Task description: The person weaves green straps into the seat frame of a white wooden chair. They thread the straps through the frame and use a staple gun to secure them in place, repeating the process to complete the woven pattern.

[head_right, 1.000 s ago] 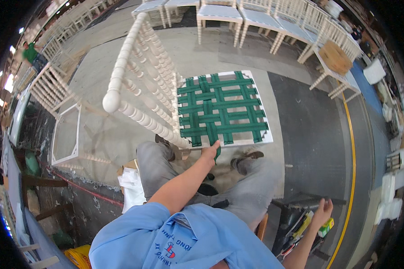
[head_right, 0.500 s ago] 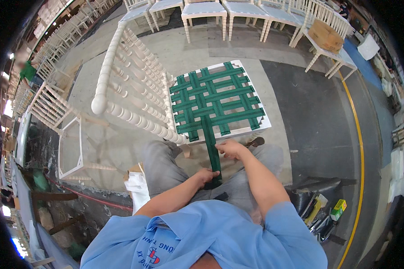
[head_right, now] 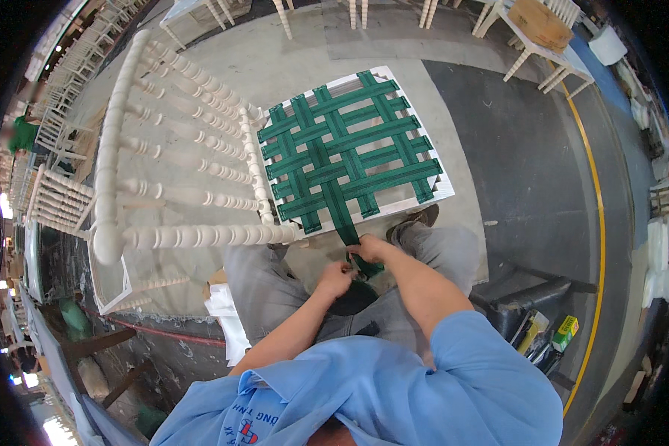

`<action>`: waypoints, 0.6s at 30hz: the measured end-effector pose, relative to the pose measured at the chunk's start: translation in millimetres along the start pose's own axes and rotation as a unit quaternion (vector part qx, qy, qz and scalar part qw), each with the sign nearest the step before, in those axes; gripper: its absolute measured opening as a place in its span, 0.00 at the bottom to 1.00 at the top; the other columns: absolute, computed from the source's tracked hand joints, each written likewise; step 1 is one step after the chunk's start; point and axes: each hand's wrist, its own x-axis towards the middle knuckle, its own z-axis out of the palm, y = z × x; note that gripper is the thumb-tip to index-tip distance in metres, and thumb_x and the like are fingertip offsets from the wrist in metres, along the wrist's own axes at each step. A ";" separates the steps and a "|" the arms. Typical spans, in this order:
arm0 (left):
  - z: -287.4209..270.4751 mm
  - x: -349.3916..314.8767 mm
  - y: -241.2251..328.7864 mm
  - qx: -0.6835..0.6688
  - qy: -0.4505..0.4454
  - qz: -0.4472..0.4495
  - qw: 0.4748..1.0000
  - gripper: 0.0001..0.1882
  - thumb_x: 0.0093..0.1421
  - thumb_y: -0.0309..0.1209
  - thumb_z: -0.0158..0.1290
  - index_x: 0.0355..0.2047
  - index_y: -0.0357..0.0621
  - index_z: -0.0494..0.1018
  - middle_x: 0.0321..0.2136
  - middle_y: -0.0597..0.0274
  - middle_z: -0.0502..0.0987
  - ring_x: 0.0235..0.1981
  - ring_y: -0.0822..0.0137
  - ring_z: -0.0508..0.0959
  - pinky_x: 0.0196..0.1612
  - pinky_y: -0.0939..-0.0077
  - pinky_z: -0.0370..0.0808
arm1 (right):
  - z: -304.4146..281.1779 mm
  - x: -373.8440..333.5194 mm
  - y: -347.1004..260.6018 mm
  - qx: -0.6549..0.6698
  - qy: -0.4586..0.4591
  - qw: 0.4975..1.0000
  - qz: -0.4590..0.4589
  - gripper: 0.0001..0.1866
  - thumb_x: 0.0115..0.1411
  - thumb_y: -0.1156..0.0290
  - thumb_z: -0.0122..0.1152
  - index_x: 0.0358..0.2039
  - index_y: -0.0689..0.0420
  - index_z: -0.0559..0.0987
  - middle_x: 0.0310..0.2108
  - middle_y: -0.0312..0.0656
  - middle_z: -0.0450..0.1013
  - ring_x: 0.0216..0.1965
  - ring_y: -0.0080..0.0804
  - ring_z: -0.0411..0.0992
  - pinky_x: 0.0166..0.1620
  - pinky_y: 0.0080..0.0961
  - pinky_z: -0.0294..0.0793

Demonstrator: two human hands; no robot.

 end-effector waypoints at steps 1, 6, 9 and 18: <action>-6.4 3.1 2.1 -0.045 0.009 -0.012 0.999 0.15 0.66 0.41 0.57 0.39 0.41 0.82 0.34 0.60 0.83 0.33 0.65 0.81 0.36 0.67 0.76 | 7.9 6.7 3.8 -0.034 -0.008 0.999 0.008 0.19 0.67 0.55 0.62 0.39 0.60 0.85 0.36 0.55 0.82 0.39 0.45 0.80 0.45 0.39 0.76; -30.8 27.2 67.9 -0.575 -0.153 -0.127 0.794 0.23 0.72 0.49 0.51 0.50 0.39 0.74 0.39 0.55 0.84 0.42 0.57 0.84 0.44 0.63 0.83 | 10.9 50.2 54.0 -0.050 -0.001 0.995 0.081 0.18 0.61 0.57 0.66 0.46 0.55 0.83 0.45 0.51 0.81 0.47 0.47 0.80 0.49 0.38 0.78; -32.4 45.8 65.2 -0.635 -0.151 -0.131 0.746 0.26 0.72 0.50 0.49 0.53 0.39 0.72 0.41 0.55 0.83 0.42 0.56 0.84 0.45 0.61 0.84 | 16.1 67.2 54.9 -0.025 0.021 0.999 0.044 0.19 0.59 0.57 0.67 0.48 0.53 0.83 0.47 0.50 0.81 0.49 0.47 0.79 0.50 0.38 0.78; -36.1 58.2 47.6 -0.626 -0.131 -0.130 0.758 0.23 0.73 0.48 0.48 0.52 0.38 0.72 0.45 0.52 0.83 0.44 0.54 0.84 0.46 0.58 0.84 | -20.8 26.5 25.1 -0.018 -0.023 0.981 0.190 0.20 0.62 0.55 0.64 0.47 0.56 0.82 0.43 0.46 0.80 0.43 0.41 0.79 0.43 0.45 0.79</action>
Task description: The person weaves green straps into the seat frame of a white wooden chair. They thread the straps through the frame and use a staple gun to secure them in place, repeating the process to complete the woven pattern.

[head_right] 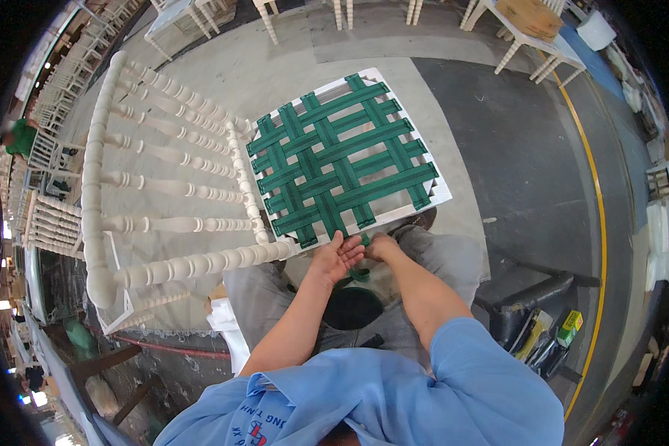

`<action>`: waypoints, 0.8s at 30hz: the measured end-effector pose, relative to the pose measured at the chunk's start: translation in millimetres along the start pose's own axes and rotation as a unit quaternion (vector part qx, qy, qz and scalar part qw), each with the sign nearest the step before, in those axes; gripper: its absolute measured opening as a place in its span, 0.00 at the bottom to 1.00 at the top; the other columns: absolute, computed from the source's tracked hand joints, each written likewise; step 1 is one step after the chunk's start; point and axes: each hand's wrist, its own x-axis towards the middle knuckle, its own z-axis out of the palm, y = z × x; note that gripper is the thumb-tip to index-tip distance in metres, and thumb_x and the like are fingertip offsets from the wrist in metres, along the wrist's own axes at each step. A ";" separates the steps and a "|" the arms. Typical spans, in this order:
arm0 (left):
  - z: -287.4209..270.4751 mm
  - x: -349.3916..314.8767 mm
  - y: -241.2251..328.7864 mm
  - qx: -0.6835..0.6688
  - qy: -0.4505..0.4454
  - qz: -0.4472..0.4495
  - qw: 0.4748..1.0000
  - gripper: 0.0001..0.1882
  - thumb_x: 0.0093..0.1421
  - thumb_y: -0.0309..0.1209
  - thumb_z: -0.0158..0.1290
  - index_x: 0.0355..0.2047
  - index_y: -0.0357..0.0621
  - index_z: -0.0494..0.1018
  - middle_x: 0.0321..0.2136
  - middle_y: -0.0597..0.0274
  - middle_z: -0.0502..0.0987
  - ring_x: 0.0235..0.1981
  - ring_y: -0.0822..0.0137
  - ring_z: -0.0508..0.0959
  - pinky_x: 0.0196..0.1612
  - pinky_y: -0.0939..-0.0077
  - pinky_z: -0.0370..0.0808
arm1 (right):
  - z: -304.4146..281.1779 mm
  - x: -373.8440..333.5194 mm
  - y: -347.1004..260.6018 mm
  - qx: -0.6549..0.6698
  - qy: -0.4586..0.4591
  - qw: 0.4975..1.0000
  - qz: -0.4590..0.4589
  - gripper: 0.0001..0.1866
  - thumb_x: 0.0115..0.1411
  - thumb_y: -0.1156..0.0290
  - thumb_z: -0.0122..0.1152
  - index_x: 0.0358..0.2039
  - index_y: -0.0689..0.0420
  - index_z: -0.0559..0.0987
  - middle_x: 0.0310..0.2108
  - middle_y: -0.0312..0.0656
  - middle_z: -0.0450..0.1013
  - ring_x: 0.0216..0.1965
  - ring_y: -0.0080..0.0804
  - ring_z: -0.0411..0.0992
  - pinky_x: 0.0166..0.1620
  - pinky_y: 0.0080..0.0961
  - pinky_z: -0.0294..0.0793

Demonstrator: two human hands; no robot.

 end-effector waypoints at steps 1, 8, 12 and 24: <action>-15.8 -6.4 1.6 -0.013 0.022 0.008 1.000 0.23 0.73 0.47 0.48 0.52 0.39 0.72 0.45 0.52 0.83 0.44 0.54 0.84 0.46 0.58 0.84 | 4.7 -13.9 -14.8 0.055 -0.057 0.994 0.073 0.20 0.65 0.53 0.62 0.47 0.57 0.81 0.41 0.46 0.80 0.41 0.38 0.79 0.41 0.47 0.78; 21.3 5.1 3.9 0.008 -0.042 -0.012 0.999 0.22 0.75 0.45 0.45 0.54 0.38 0.71 0.46 0.50 0.83 0.43 0.53 0.85 0.44 0.57 0.85 | 22.1 24.3 16.9 0.736 -0.377 0.556 -0.081 0.20 0.67 0.43 0.49 0.27 0.43 0.75 0.27 0.29 0.76 0.25 0.26 0.74 0.31 0.33 0.76; 16.3 3.4 3.2 -0.004 -0.039 -0.023 0.999 0.22 0.76 0.44 0.44 0.55 0.36 0.70 0.47 0.49 0.83 0.44 0.53 0.85 0.46 0.57 0.86 | 37.8 50.3 7.2 0.829 -0.373 0.412 -0.071 0.20 0.67 0.45 0.51 0.30 0.46 0.78 0.27 0.33 0.77 0.25 0.28 0.76 0.30 0.34 0.77; -24.3 -4.4 -7.4 -0.100 -0.023 -0.056 0.993 0.16 0.74 0.32 0.46 0.58 0.38 0.69 0.47 0.53 0.82 0.35 0.64 0.83 0.35 0.74 0.84 | 33.1 106.6 -27.2 0.867 -0.177 0.465 -0.034 0.18 0.66 0.48 0.51 0.31 0.48 0.78 0.26 0.34 0.77 0.23 0.29 0.76 0.28 0.33 0.77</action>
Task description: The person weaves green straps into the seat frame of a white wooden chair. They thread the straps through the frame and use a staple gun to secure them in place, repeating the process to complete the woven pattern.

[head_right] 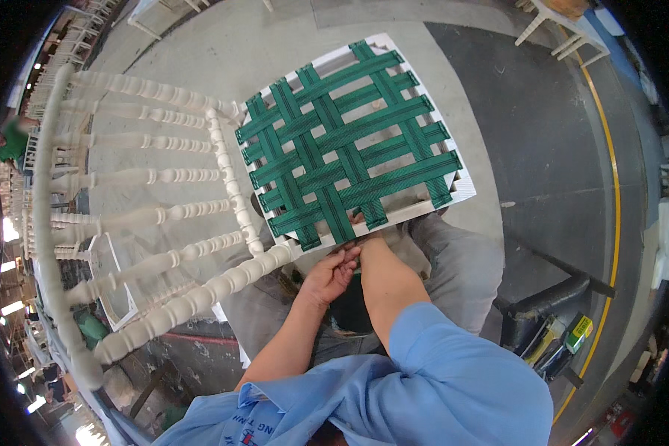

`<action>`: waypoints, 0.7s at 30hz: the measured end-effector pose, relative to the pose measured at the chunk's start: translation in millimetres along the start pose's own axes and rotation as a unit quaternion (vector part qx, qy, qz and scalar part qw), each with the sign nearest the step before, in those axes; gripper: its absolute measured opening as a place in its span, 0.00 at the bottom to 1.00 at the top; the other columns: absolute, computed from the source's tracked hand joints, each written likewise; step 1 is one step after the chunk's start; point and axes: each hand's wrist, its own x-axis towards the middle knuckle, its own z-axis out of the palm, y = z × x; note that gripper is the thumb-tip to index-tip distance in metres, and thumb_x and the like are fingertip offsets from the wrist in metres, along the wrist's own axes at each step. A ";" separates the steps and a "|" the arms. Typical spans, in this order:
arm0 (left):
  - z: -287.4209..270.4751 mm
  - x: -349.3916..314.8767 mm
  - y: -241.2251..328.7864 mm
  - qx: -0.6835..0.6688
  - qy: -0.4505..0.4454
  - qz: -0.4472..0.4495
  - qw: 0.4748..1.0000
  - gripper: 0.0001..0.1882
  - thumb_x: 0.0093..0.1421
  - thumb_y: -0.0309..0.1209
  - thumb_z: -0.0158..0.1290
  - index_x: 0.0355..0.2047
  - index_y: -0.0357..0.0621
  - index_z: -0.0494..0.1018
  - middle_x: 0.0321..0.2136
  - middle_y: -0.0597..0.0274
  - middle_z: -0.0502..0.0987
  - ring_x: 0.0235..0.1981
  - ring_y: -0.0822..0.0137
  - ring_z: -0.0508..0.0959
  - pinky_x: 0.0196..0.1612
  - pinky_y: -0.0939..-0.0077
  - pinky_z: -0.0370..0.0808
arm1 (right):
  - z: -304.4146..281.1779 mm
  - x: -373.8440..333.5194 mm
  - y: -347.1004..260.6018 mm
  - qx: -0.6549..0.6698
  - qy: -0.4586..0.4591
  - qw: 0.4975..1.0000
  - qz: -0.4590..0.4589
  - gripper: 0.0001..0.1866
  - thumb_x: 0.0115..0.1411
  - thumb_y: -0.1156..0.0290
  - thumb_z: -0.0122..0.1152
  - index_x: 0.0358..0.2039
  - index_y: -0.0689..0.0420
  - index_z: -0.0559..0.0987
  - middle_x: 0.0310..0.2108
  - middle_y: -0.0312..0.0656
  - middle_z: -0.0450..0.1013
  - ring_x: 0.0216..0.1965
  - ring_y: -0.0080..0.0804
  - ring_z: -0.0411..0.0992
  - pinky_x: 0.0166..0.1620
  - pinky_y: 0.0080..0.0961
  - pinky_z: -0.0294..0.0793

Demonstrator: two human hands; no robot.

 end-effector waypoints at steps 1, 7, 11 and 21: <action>-5.4 3.0 1.2 -0.032 0.023 -0.003 0.999 0.16 0.74 0.32 0.46 0.58 0.38 0.69 0.47 0.52 0.82 0.34 0.64 0.83 0.34 0.75 0.84 | 3.7 6.4 -1.1 -0.003 0.008 1.000 -0.007 0.18 0.66 0.48 0.51 0.31 0.48 0.78 0.26 0.34 0.77 0.23 0.29 0.76 0.28 0.33 0.77; -26.1 43.4 6.1 -0.115 0.002 -0.025 0.993 0.15 0.72 0.35 0.48 0.53 0.41 0.75 0.45 0.53 0.82 0.34 0.61 0.83 0.33 0.72 0.85 | 6.1 30.7 -3.9 -0.006 0.047 0.998 -0.042 0.18 0.66 0.50 0.51 0.32 0.49 0.79 0.26 0.35 0.77 0.23 0.29 0.75 0.27 0.32 0.77; -16.0 55.6 7.2 -0.148 0.064 -0.024 0.987 0.16 0.70 0.38 0.51 0.51 0.42 0.77 0.47 0.55 0.82 0.42 0.56 0.83 0.38 0.63 0.87 | -1.5 37.3 -12.7 -0.017 0.071 0.996 -0.051 0.17 0.66 0.51 0.51 0.32 0.49 0.79 0.26 0.35 0.77 0.22 0.29 0.75 0.27 0.32 0.77; -22.9 97.6 2.8 -0.318 -0.006 -0.003 0.948 0.26 0.63 0.48 0.52 0.47 0.35 0.77 0.41 0.54 0.83 0.43 0.53 0.83 0.51 0.47 0.81 | -5.2 36.6 -8.1 -0.026 0.095 0.993 -0.064 0.16 0.66 0.54 0.51 0.33 0.51 0.80 0.25 0.36 0.77 0.21 0.30 0.75 0.25 0.32 0.77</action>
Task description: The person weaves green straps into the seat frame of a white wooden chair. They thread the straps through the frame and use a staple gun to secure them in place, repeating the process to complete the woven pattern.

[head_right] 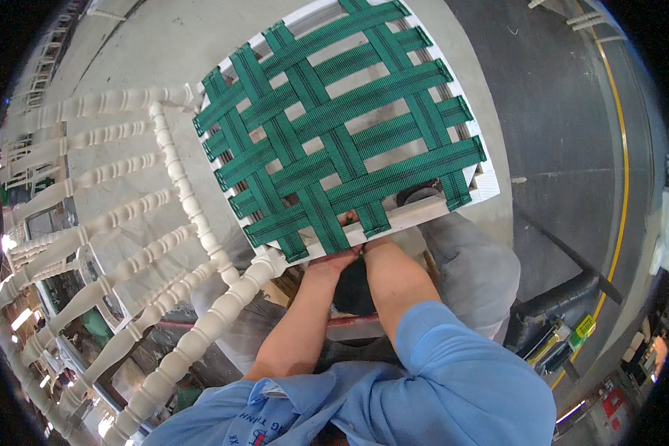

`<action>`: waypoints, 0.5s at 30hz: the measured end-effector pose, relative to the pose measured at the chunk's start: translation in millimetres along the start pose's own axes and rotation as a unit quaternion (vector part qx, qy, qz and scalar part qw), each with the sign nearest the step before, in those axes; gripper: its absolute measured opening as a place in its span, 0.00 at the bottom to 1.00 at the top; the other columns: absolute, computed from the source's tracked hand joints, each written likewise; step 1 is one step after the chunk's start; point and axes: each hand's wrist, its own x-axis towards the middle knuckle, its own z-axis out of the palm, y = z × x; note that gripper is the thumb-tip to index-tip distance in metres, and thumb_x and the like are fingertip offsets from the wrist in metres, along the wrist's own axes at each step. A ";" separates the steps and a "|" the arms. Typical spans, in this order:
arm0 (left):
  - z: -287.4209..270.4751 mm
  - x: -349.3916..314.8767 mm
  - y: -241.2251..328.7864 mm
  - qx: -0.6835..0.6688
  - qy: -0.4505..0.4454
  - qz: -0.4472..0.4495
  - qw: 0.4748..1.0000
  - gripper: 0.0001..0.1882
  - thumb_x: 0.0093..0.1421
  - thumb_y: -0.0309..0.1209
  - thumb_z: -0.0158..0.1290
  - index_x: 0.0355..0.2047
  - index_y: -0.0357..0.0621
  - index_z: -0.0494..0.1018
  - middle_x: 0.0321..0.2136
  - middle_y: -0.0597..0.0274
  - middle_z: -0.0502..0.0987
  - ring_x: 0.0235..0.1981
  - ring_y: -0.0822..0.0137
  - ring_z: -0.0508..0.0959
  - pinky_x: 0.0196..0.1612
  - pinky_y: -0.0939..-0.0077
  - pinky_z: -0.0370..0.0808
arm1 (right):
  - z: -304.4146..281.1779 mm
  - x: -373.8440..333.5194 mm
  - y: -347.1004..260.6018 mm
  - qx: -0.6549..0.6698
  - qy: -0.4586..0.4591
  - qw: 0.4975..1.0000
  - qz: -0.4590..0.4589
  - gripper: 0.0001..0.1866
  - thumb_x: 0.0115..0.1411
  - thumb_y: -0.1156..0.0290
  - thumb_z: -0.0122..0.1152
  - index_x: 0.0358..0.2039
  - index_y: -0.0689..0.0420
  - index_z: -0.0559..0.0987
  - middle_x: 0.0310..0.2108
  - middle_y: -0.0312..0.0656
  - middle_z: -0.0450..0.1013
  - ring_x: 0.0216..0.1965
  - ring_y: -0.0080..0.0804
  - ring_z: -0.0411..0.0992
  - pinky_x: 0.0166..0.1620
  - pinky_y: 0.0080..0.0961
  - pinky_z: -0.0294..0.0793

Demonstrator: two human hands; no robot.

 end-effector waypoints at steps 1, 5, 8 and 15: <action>4.9 8.3 0.2 -0.012 -0.027 -0.016 0.999 0.26 0.62 0.49 0.52 0.44 0.35 0.77 0.39 0.54 0.83 0.41 0.53 0.82 0.49 0.47 0.82 | -2.5 4.4 -6.1 0.007 0.000 1.000 -0.011 0.16 0.66 0.54 0.51 0.33 0.51 0.80 0.25 0.37 0.77 0.21 0.30 0.75 0.25 0.32 0.77; 6.9 24.1 4.0 -0.066 -0.066 -0.021 0.995 0.26 0.62 0.49 0.52 0.41 0.35 0.77 0.34 0.56 0.82 0.37 0.55 0.81 0.45 0.50 0.81 | -7.3 17.8 -8.9 0.005 0.013 1.000 -0.007 0.16 0.66 0.55 0.51 0.33 0.52 0.80 0.25 0.37 0.77 0.20 0.30 0.75 0.25 0.31 0.77; 6.5 25.4 8.9 -0.066 -0.057 -0.009 0.996 0.24 0.63 0.48 0.51 0.41 0.36 0.77 0.32 0.58 0.81 0.34 0.57 0.81 0.43 0.53 0.80 | -4.7 26.1 -14.1 0.018 0.011 1.000 -0.013 0.16 0.66 0.56 0.51 0.33 0.52 0.80 0.24 0.37 0.77 0.20 0.30 0.75 0.24 0.31 0.77; 9.5 33.7 1.2 -0.062 -0.032 0.006 0.998 0.22 0.64 0.47 0.50 0.40 0.37 0.76 0.28 0.62 0.78 0.29 0.60 0.79 0.37 0.59 0.79 | -6.1 19.5 -19.6 -0.009 0.013 1.000 -0.015 0.15 0.66 0.58 0.51 0.33 0.53 0.81 0.24 0.38 0.77 0.19 0.30 0.74 0.23 0.31 0.76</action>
